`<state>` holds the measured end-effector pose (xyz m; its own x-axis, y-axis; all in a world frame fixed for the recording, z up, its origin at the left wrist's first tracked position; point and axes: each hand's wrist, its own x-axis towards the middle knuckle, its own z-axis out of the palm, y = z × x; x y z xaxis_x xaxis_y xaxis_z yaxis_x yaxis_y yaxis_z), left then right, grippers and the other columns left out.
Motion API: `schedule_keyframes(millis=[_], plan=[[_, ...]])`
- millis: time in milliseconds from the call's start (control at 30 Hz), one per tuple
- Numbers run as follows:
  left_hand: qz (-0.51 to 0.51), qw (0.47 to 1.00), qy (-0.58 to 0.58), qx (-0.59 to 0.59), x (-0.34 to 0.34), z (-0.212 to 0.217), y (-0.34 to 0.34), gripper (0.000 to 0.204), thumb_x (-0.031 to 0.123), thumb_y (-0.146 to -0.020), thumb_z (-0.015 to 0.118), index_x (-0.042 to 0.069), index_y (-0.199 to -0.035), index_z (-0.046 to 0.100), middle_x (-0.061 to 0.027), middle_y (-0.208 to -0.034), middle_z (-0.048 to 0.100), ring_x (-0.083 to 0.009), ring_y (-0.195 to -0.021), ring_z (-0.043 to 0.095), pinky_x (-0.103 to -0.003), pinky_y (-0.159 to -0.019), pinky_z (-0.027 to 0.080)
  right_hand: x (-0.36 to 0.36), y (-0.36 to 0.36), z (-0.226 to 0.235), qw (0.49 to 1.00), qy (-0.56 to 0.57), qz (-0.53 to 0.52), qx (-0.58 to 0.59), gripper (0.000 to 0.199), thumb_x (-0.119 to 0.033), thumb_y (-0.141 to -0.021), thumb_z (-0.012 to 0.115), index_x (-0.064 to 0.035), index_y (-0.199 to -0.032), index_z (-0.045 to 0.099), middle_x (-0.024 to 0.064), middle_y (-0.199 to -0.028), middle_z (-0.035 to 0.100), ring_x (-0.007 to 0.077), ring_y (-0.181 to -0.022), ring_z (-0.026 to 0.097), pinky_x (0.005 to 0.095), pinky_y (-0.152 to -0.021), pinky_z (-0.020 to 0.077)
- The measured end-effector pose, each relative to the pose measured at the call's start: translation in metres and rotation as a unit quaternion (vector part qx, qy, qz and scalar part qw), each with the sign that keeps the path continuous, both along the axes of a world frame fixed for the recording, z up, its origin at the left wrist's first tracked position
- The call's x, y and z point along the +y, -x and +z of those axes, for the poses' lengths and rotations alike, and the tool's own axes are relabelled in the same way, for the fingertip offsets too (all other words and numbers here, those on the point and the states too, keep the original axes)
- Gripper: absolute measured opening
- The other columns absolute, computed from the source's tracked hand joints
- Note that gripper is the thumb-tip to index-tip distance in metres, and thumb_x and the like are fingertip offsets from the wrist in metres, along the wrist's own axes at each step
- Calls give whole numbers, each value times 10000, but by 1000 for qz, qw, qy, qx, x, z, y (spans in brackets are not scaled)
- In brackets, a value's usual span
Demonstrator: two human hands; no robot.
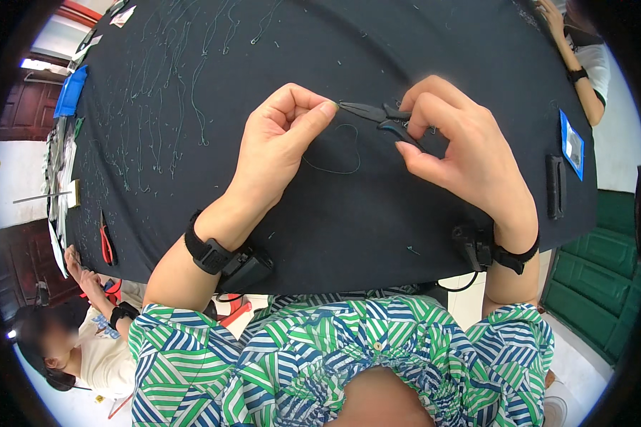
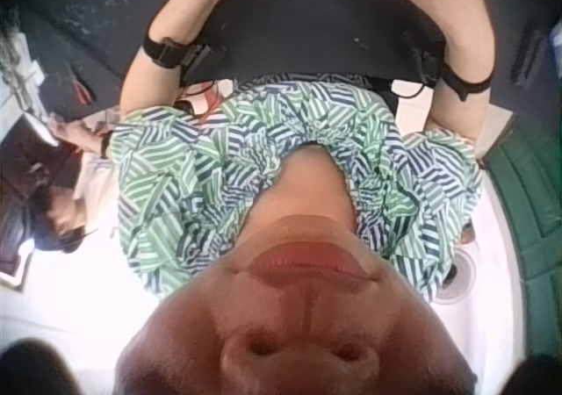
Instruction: The person threads a fishing line through small metal swivels and uses a pair of pliers to secure components on the line.
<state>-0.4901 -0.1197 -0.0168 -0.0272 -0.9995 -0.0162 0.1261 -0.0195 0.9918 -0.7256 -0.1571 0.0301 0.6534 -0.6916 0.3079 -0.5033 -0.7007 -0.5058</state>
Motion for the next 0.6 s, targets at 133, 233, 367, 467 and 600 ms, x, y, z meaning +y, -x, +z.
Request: schedule_keyframes(millis=[133, 233, 367, 467, 600], plan=[[3, 1000, 6, 0, 1, -1, 0, 103, 141, -924, 653, 38, -917, 644, 82, -712, 536, 6, -644, 413, -175, -605, 331, 2, -1, 0, 1000, -22, -10, -8, 216, -47, -696, 702, -21, -749, 494, 75, -936, 604, 197, -727, 579, 271, -584, 454], [21, 1000, 4, -19, 0, 0, 1, 110, 154, -924, 657, 46, -910, 642, 85, -708, 528, 10, -638, 408, -172, -583, 326, 2, 0, 2, 999, 24, -30, -13, 219, -71, -702, 713, -26, -771, 510, 81, -861, 571, 228, -691, 571, 309, -583, 449], [45, 999, -9, -15, -1, 3, 3, 110, 167, -922, 662, 61, -908, 638, 86, -716, 522, 9, -628, 401, -171, -554, 320, -8, 16, 7, 986, 118, -121, -17, 213, -126, -715, 714, -18, -816, 561, 106, -774, 557, 279, -685, 587, 360, -618, 468], [48, 999, -10, 13, -4, -2, 0, 107, 176, -921, 665, 75, -907, 630, 83, -734, 532, 7, -612, 401, -169, -529, 313, -19, 31, 13, 977, 122, -172, -27, 181, -140, -751, 684, 5, -810, 592, 104, -791, 596, 224, -703, 598, 313, -658, 465], [61, 998, 1, 22, -5, -2, 2, 112, 189, -919, 669, 86, -906, 626, 67, -777, 554, -11, -668, 446, -180, -597, 375, -34, 49, 12, 962, 110, -246, -40, 208, -166, -758, 694, 11, -780, 587, 100, -822, 628, 191, -730, 592, 287, -686, 459]])
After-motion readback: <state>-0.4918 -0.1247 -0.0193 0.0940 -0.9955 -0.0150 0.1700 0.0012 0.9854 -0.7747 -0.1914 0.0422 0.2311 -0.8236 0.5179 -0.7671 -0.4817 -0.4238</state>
